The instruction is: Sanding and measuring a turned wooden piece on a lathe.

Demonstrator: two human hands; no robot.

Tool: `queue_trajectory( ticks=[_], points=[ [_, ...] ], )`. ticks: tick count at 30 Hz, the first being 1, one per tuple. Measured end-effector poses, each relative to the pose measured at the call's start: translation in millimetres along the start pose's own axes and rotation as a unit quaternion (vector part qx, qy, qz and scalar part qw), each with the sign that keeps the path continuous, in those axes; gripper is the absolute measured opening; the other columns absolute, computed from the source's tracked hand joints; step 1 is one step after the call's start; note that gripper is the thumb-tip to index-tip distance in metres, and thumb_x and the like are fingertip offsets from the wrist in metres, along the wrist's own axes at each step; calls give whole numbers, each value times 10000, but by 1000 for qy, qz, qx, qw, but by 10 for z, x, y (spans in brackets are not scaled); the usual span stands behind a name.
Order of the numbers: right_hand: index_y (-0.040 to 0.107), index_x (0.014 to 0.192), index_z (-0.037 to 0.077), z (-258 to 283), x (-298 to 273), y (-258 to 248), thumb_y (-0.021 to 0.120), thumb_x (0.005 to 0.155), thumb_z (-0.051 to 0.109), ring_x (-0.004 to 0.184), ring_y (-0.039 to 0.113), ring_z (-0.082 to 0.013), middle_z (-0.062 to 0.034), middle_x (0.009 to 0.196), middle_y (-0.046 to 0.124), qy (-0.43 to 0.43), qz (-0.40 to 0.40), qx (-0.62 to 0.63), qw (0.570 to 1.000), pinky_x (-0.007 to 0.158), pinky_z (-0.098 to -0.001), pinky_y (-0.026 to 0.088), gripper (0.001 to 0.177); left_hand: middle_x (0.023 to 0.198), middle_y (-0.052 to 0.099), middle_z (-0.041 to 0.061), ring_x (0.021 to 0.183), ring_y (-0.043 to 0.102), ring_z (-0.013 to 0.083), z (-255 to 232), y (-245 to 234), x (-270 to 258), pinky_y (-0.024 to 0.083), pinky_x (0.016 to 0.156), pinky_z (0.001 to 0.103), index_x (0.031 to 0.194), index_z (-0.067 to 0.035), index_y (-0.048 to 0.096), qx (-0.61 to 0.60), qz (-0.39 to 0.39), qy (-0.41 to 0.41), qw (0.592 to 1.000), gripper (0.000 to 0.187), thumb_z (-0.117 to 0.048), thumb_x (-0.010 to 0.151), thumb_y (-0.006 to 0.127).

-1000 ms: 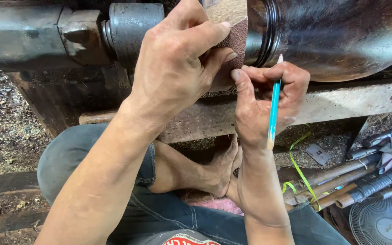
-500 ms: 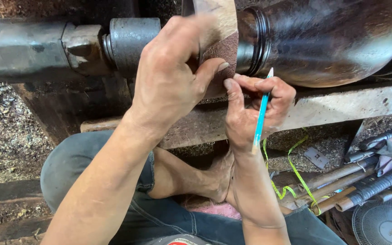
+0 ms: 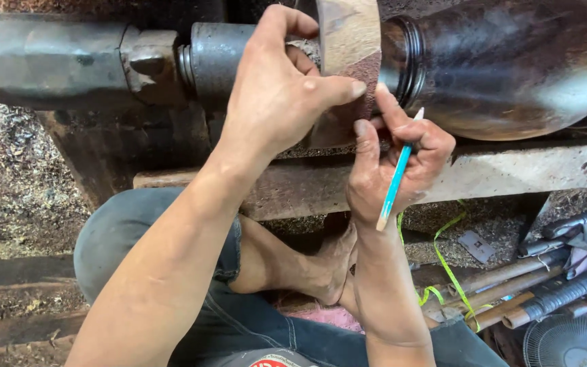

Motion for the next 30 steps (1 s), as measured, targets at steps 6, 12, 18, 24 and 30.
queue_trajectory(
  ticks=[6,12,18,24,30],
  points=[
    [360,1222,65,-34,11,-8,731,1054,-98,1038,678,-148,-348,1320,658,-17,7,0,1000,926,-228,554,439,746,613,13,645,630,103,-39,85,-239,552,578,280,1217,-39,605,48,-28,32,998,624,-345,742,870],
    [380,1229,63,-47,29,-42,698,1060,-91,1085,691,-175,-330,1342,645,13,12,42,999,901,-224,557,391,938,674,89,798,693,234,9,271,-479,556,702,366,1072,-47,630,35,-131,96,986,363,-307,868,779],
    [486,1156,7,186,303,-214,694,1061,-3,888,686,-181,-256,1175,677,27,80,68,994,806,-272,581,229,1054,607,119,940,637,261,196,443,-580,511,832,395,1261,-2,570,120,-183,191,957,427,-289,994,740],
    [509,1116,21,778,747,-117,678,1009,159,664,586,-80,-80,896,662,54,246,-10,968,533,-190,509,243,1084,604,117,940,632,271,289,492,-585,511,832,377,1316,-18,558,55,-215,214,951,470,-310,997,743],
    [638,848,2,958,1042,314,708,1002,84,668,682,-123,-84,778,685,-108,460,-220,853,547,-235,524,188,1087,584,165,1015,619,331,346,482,-583,520,906,402,1365,-4,538,31,-218,236,946,505,-277,975,708]
  ],
)
Point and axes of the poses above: each hand's wrist, its own x-axis towards the middle knuckle, its own y-axis out of the palm, z = x × y, the point moved 3 cm from there along x, towards the middle knuckle
